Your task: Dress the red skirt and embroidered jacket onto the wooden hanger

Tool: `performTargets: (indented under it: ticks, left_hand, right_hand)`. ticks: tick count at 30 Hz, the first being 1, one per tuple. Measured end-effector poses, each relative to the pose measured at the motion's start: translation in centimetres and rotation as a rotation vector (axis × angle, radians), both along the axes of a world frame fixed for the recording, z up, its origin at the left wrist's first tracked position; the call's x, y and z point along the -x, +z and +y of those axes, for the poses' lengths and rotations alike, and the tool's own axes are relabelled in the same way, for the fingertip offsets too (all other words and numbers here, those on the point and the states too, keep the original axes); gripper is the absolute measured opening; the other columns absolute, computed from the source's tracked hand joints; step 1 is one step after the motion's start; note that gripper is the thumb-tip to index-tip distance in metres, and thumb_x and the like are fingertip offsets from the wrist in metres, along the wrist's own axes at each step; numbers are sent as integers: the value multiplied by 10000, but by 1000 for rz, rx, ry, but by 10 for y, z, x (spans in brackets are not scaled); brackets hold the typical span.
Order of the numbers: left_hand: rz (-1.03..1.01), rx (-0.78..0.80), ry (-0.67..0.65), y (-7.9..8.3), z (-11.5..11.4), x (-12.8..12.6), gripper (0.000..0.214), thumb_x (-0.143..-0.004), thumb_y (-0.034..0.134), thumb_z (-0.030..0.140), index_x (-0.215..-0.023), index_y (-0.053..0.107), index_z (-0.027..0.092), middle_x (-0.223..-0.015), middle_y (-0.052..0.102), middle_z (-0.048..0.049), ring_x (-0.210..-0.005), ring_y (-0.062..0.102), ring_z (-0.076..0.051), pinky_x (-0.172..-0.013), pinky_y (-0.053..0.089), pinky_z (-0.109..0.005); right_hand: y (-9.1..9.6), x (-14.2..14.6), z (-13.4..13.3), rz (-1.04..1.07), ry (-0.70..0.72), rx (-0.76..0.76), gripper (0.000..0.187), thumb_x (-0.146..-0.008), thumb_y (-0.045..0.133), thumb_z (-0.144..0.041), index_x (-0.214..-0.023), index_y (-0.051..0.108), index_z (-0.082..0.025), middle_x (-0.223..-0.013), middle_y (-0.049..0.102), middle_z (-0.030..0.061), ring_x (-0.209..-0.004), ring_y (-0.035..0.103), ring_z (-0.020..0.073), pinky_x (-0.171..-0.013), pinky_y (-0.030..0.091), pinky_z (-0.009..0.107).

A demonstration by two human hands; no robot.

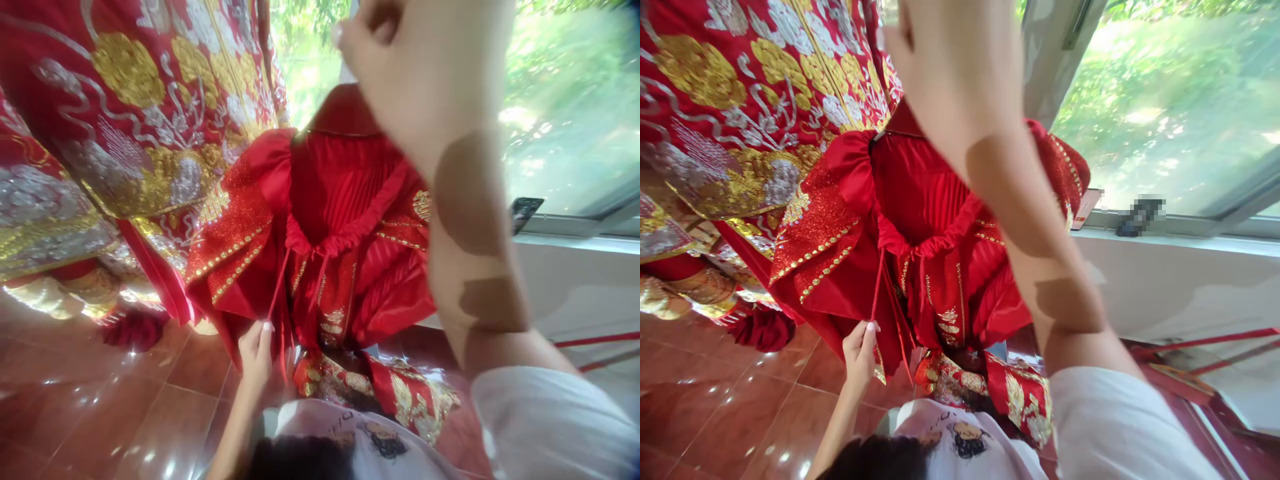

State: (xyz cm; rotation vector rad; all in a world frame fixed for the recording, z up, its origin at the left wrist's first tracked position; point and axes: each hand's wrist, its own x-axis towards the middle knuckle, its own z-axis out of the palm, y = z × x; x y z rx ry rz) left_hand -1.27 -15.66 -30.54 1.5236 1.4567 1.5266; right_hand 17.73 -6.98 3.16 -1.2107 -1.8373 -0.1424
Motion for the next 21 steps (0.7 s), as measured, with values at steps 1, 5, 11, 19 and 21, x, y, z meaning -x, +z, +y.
performTargets:
  ticks: [1,5,11,19,21]
  left_hand:
    - [32,21,-38,4,2,2,377,-922,489,375,-632,551,141,-538,417,31,-509,376,-82,-511,310,-209]
    - [17,99,-282,27,10,-5,335,-911,510,386,-717,623,138,-642,545,-11,-584,507,-110,-573,408,-229]
    - [-232,53,-356,93,40,-38,426,-834,624,449,-1162,552,188,-968,619,-58,-748,632,-134,-661,529,-241]
    - [-225,-9,-312,105,58,-78,242,-853,603,334,-1011,535,164,-1009,625,-80,-915,625,-153,-866,508,-297]
    - [-195,-20,-288,103,61,-82,257,-846,617,352,-1002,543,163,-1017,626,-86,-930,621,-164,-883,496,-307]
  right_hand:
    - [9,-10,-2,-74,-43,-36,304,-875,403,-241,-941,670,-113,-966,584,28,-1076,523,217,-969,359,334]
    - [28,-24,5,-504,155,-105,377,-845,470,-165,-1162,671,-193,-1051,630,-94,-1016,535,81,-915,369,171]
    - [18,1,38,-940,307,-171,337,-819,632,-182,-1153,676,-189,-884,652,15,-892,623,208,-854,497,422]
    - [15,26,38,-1320,71,-405,299,-912,345,-108,-836,632,-67,-722,570,54,-830,650,277,-663,530,411]
    - [19,28,40,-1310,80,-377,296,-916,385,-153,-916,673,-81,-728,557,38,-875,640,278,-689,517,413]
